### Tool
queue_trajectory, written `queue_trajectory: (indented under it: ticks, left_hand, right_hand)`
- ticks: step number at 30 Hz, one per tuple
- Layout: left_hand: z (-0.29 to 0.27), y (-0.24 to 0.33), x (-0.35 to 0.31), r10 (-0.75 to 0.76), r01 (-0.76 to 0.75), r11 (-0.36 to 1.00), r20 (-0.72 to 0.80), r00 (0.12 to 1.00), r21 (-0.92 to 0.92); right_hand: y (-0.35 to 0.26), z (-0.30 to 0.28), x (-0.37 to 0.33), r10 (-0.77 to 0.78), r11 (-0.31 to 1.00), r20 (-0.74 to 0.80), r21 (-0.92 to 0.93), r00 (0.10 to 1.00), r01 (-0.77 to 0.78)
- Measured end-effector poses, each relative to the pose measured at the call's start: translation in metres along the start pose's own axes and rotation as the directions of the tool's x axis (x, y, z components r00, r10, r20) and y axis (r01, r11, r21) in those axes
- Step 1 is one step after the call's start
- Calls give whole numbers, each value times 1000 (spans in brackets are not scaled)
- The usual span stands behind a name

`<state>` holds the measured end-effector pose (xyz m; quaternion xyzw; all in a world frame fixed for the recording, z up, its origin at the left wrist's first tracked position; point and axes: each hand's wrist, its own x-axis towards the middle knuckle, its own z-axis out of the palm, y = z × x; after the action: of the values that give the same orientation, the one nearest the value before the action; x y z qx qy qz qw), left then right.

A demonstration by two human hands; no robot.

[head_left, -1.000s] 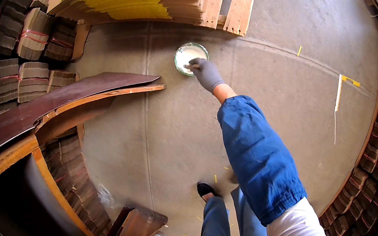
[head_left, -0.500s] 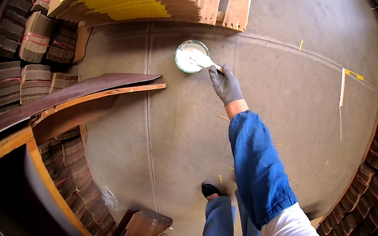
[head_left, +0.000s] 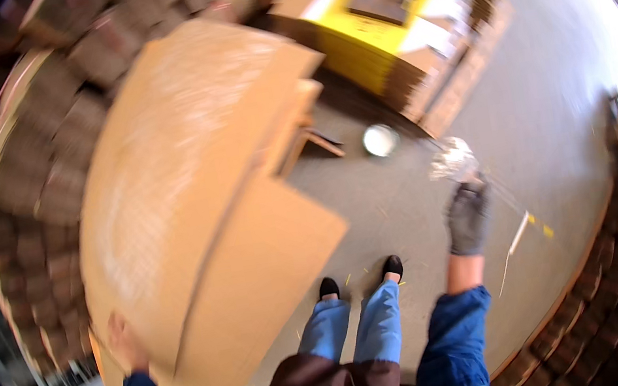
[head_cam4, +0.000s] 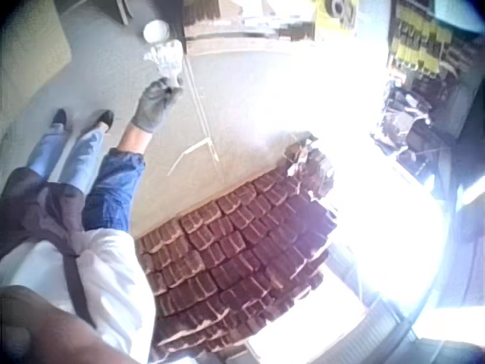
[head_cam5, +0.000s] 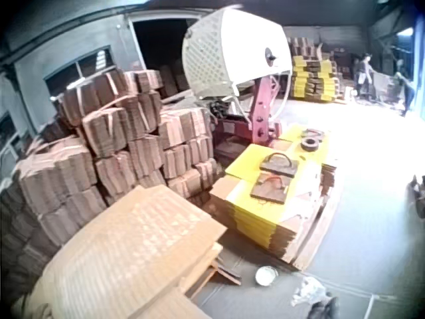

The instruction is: The person applies a white adhesive substance to a large flat cardboard sheet using a brush. They repeatedly dip the brush into a container of glue and spread it evenly across the surface of the cardboard.

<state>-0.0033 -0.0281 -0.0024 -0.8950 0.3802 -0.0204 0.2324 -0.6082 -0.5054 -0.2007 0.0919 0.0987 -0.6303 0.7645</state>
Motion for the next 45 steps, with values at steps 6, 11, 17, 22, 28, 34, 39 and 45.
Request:
queue_trajectory:
  ticks: [6, 11, 17, 22, 28, 34, 39, 45]
  left_hand:
    - [10, -2, -8, -178, 160, 929, -24, 984, -333]
    - [13, -5, -14, -253, 196, 868, -66, 965, -456]
    - [23, -1, -13, -266, 155, 822, -128, 956, -548]
    - [15, -6, -12, -255, 138, 758, -95, 962, -637]
    - [12, -10, -14, -261, 137, 725, -85, 962, -675]
    - [13, -12, -13, -260, 137, 722, -82, 962, -678]
    - [16, -9, -11, -255, 123, 728, -100, 962, -674]
    - [19, -9, -10, -260, 142, 741, -85, 962, -656]
  right_hand:
    - [47, 178, -39, 262, 903, 94, -376, 961, -209]
    - [172, 228, -53, 528, 612, 87, -728, 845, -308]
    - [360, 287, -148, 734, 92, 46, -995, 677, -32]
    - [452, 262, -210, 789, -170, -70, -979, 611, 108]
    - [481, 241, -203, 811, -342, 116, -701, 573, 626]
    - [493, 275, -215, 872, -275, 130, -667, 471, 693]
    - [492, 248, -193, 862, -355, 86, -600, 499, 717]
    - [508, 261, -225, 899, -296, 86, -604, 430, 740]
